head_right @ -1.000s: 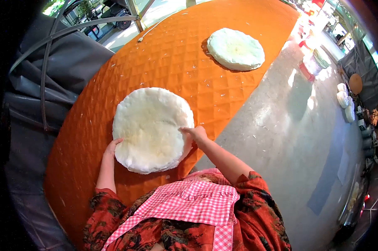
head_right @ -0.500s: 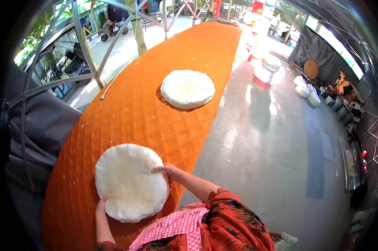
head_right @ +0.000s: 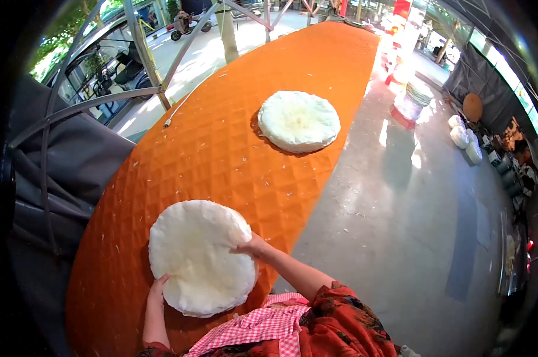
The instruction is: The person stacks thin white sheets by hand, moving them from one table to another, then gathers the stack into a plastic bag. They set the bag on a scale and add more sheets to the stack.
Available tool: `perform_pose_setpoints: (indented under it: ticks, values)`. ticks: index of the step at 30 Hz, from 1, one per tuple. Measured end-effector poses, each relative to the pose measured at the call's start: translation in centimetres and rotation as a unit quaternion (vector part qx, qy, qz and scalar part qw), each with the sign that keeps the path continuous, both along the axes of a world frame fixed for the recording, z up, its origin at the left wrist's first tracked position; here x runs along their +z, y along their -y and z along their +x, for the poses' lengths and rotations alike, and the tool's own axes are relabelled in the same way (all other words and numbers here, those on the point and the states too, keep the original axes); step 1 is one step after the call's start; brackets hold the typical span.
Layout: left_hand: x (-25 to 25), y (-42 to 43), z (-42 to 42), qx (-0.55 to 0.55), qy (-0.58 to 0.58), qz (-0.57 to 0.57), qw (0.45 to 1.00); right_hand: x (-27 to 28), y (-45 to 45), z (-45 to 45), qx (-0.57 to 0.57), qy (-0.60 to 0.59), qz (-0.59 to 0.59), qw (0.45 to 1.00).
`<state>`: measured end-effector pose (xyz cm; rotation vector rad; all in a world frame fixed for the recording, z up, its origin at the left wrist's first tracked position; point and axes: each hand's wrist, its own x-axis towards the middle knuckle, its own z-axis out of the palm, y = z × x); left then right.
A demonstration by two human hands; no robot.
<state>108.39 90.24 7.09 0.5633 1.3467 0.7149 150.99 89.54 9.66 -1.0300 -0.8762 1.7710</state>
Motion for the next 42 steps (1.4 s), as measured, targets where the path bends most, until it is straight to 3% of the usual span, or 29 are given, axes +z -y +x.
perform_pose_setpoints:
  ticks: [3,7,11,15,20,25,28,29,31,37,42]
  values:
    - [-1.9,-0.6,-1.4,0.002,0.037,-0.024,0.999,-1.1,-0.1,0.3,-0.012,-0.034,-0.037,0.999]
    - [-0.7,-0.3,-0.5,0.017,0.053,-0.028,0.998,-2.4,-0.2,0.4,-0.04,-0.055,-0.025,0.997]
    - [3.3,1.1,3.7,0.051,-0.002,0.025,0.998,-0.3,-1.2,3.2,-0.029,-0.002,0.0,1.0]
    - [3.5,-0.7,7.4,0.054,-0.047,0.071,0.995,3.8,-3.7,9.4,-0.024,0.004,0.014,1.0]
    - [10.0,-6.5,22.4,0.036,-0.054,0.117,0.991,8.7,-8.5,22.5,-0.049,0.021,0.09,0.994]
    - [11.3,-15.1,35.5,0.024,-0.061,0.17,0.983,14.9,-16.9,37.8,-0.055,0.161,0.127,0.977]
    - [14.8,-20.3,44.2,0.01,-0.044,0.182,0.982,18.6,-22.6,45.5,-0.05,0.157,0.137,0.977]
    - [15.2,-22.2,46.3,0.012,-0.035,0.19,0.981,19.1,-24.5,47.4,-0.061,0.12,0.197,0.971]
    - [15.2,-26.4,49.6,0.001,-0.015,0.195,0.981,21.2,-27.0,51.1,-0.019,0.076,0.148,0.986]
    - [11.3,-35.4,57.4,-0.013,0.104,0.128,0.986,18.4,-35.5,58.3,-0.007,0.086,0.109,0.99]
    - [-1.6,-38.1,62.8,0.035,0.064,0.12,0.99,3.8,-41.1,62.6,0.003,0.186,-0.012,0.983]
